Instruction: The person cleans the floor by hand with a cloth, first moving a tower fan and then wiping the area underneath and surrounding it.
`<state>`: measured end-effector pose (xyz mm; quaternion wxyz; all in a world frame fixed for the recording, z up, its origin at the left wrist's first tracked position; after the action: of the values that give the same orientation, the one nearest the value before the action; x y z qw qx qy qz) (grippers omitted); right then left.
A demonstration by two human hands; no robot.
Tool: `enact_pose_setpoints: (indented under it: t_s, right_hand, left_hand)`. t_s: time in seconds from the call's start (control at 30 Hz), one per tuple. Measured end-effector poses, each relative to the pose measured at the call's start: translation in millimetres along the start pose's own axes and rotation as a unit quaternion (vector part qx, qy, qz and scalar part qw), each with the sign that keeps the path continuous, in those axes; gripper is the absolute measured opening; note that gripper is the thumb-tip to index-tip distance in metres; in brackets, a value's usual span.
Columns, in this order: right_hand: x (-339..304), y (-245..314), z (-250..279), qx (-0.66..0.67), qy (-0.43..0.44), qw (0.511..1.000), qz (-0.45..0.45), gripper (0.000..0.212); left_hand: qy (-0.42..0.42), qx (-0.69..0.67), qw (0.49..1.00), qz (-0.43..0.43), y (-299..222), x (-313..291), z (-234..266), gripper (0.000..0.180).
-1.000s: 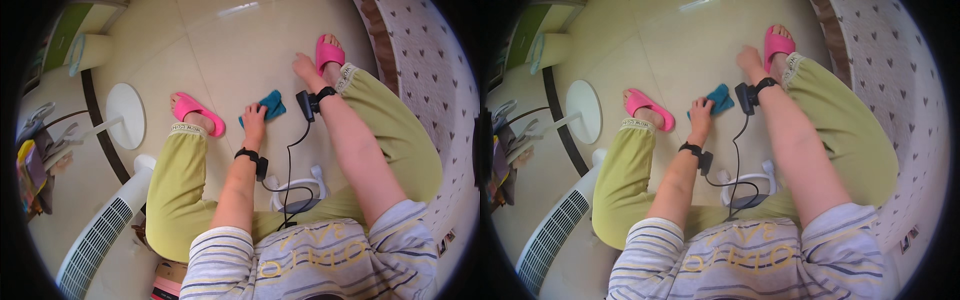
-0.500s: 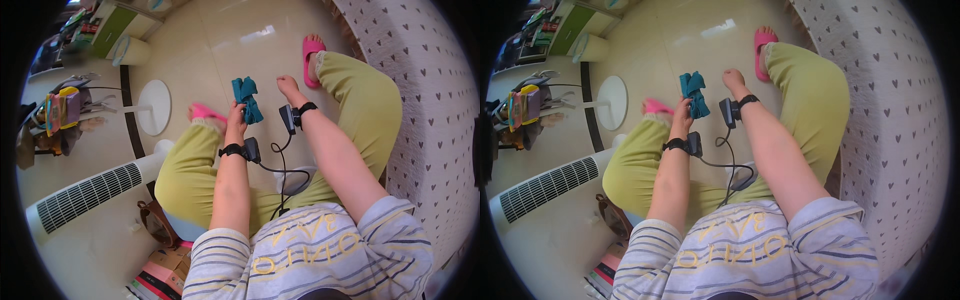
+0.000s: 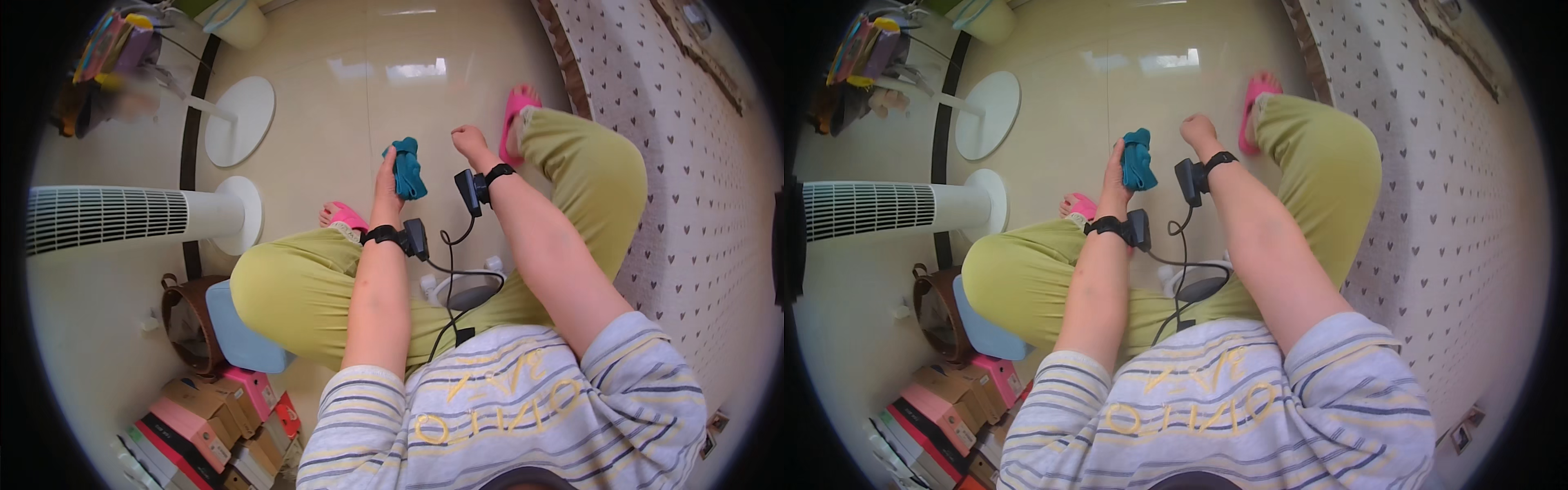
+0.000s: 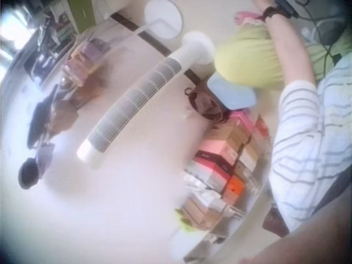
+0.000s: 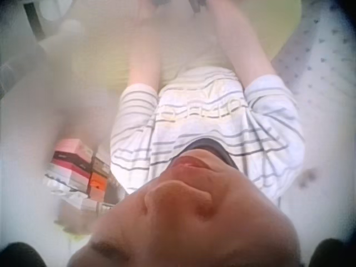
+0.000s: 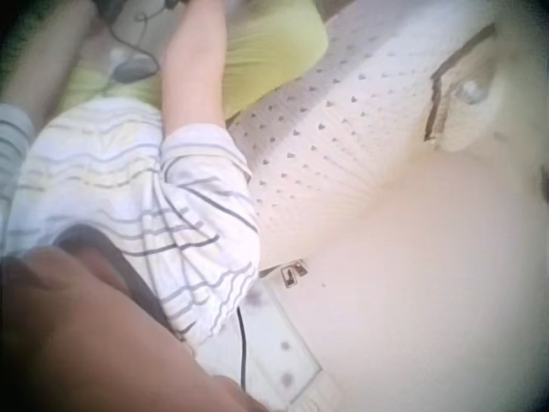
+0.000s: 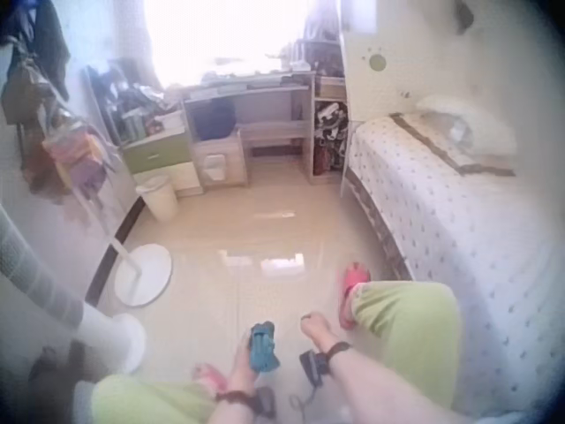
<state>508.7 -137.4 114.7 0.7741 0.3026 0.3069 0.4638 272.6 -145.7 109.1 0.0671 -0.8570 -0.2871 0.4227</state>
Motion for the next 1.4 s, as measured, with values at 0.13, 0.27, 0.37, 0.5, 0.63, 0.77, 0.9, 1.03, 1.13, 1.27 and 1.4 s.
enact_pose_setpoints:
  t_s: [0.13, 0.27, 0.37, 0.5, 0.63, 0.77, 0.9, 1.03, 1.13, 1.27, 1.4]
  right_hand:
    - [13.0, 26.8, -8.9, -0.045, 0.032, 0.998, 0.035, 0.03]
    - [48.6, 22.5, 2.2, -0.086, 0.049, 0.992, 0.078, 0.033]
    - [74.8, -33.3, 27.8, -0.105, 0.001, 0.993, 0.062, 0.036]
    - [87.2, -113.0, 51.9, -0.182, 0.0, 0.983, 0.003, 0.042]
    - [110.6, -160.6, 52.5, -0.263, 0.066, 0.962, -0.034, 0.06]
    - [124.0, -159.5, 47.0, -0.306, 0.0, 0.952, -0.035, 0.081]
    - [128.5, -122.1, 26.2, -0.29, 0.042, 0.953, -0.083, 0.094]
    - [139.5, -118.0, 21.6, -0.309, 0.065, 0.943, -0.108, 0.101]
    - [143.6, -116.3, 17.9, -0.338, 0.095, 0.928, -0.124, 0.105]
    - [146.3, -124.1, 24.6, -0.352, 0.078, 0.923, -0.132, 0.108]
    - [146.9, -120.3, 15.3, -0.353, 0.096, 0.921, -0.137, 0.109]
  left_hand:
    - [-0.144, 0.046, 0.985, -0.087, -22.1, 6.5, 42.4, 0.04]
    - [-0.352, 0.128, 0.906, -0.197, -85.1, 13.9, 103.9, 0.039]
    - [-0.468, 0.167, 0.829, -0.258, -126.9, 13.9, 135.2, 0.04]
    - [-0.607, 0.268, 0.724, -0.19, -151.9, 16.1, 161.5, 0.04]
    - [-0.628, 0.517, 0.532, -0.234, -161.9, 57.9, 130.5, 0.05]
    - [-0.376, 0.673, 0.495, -0.402, -90.8, 125.1, 31.4, 0.052]
    - [-0.165, 0.782, 0.461, -0.385, -29.7, 129.3, -37.0, 0.061]
    - [-0.211, 0.771, 0.455, -0.392, -88.8, 122.5, 8.2, 0.062]
    - [-0.408, 0.714, 0.414, -0.39, -159.4, 110.4, 69.7, 0.062]
    - [-0.599, 0.619, 0.426, -0.276, -239.8, 146.0, 135.0, 0.059]
    - [-0.536, 0.646, 0.437, -0.323, -308.7, 223.8, 115.6, 0.061]
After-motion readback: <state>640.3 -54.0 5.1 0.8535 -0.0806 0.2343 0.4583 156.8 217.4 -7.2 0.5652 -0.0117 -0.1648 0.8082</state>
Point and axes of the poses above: each hand's wrist, its own x-axis towards the middle knuckle, its own z-axis out of the back of the hand, y = z × x, the point moved 9 cm from there along x, towards the middle knuckle, and after that the axes turned 14 degrees about z, right-handed, at the moved point
